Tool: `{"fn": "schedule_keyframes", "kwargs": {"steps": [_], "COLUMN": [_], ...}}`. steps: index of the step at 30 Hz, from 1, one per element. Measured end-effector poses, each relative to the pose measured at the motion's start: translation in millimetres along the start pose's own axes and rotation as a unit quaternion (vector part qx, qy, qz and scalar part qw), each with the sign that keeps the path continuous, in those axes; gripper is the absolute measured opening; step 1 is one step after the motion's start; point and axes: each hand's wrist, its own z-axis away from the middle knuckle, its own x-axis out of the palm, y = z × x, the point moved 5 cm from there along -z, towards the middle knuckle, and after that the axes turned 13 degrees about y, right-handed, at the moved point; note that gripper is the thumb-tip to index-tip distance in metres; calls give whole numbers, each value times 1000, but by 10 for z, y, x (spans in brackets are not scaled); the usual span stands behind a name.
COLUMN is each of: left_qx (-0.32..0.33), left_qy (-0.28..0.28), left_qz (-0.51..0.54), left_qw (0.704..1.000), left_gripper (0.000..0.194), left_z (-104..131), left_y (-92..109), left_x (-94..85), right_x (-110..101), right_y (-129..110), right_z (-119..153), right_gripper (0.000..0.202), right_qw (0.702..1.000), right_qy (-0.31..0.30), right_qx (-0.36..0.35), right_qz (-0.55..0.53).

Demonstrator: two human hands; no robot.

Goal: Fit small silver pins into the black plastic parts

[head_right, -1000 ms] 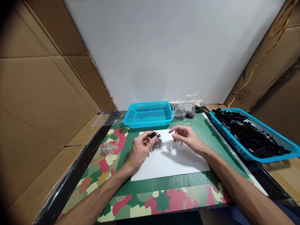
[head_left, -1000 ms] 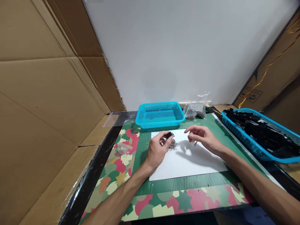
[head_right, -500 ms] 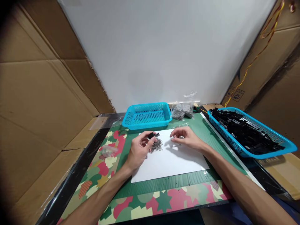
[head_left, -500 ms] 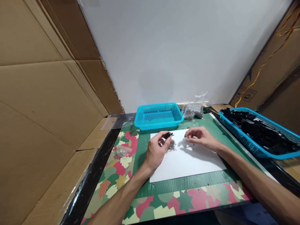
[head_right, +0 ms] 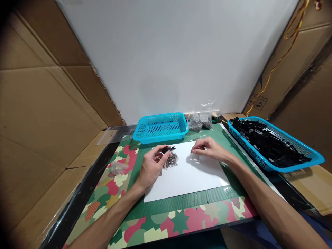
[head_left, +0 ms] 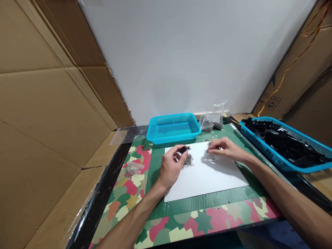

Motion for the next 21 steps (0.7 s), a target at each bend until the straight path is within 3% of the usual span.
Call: {"fn": "schedule_keyframes", "kwargs": {"steps": [9, 21], "left_qx": [9, -2], "left_qy": [0, -8], "left_qz": [-14, -20], "left_qw": [1000, 1000], "left_gripper": [31, 32], "left_z": [2, 10], "left_y": [-29, -42], "left_x": [-7, 37], "right_x": [27, 118], "right_y": [-46, -225], "right_z": [57, 67], "right_gripper": [38, 30], "right_qw": [999, 999], "right_qy": [-14, -32], "right_qx": [30, -1], "right_qz": [-17, 35]}}
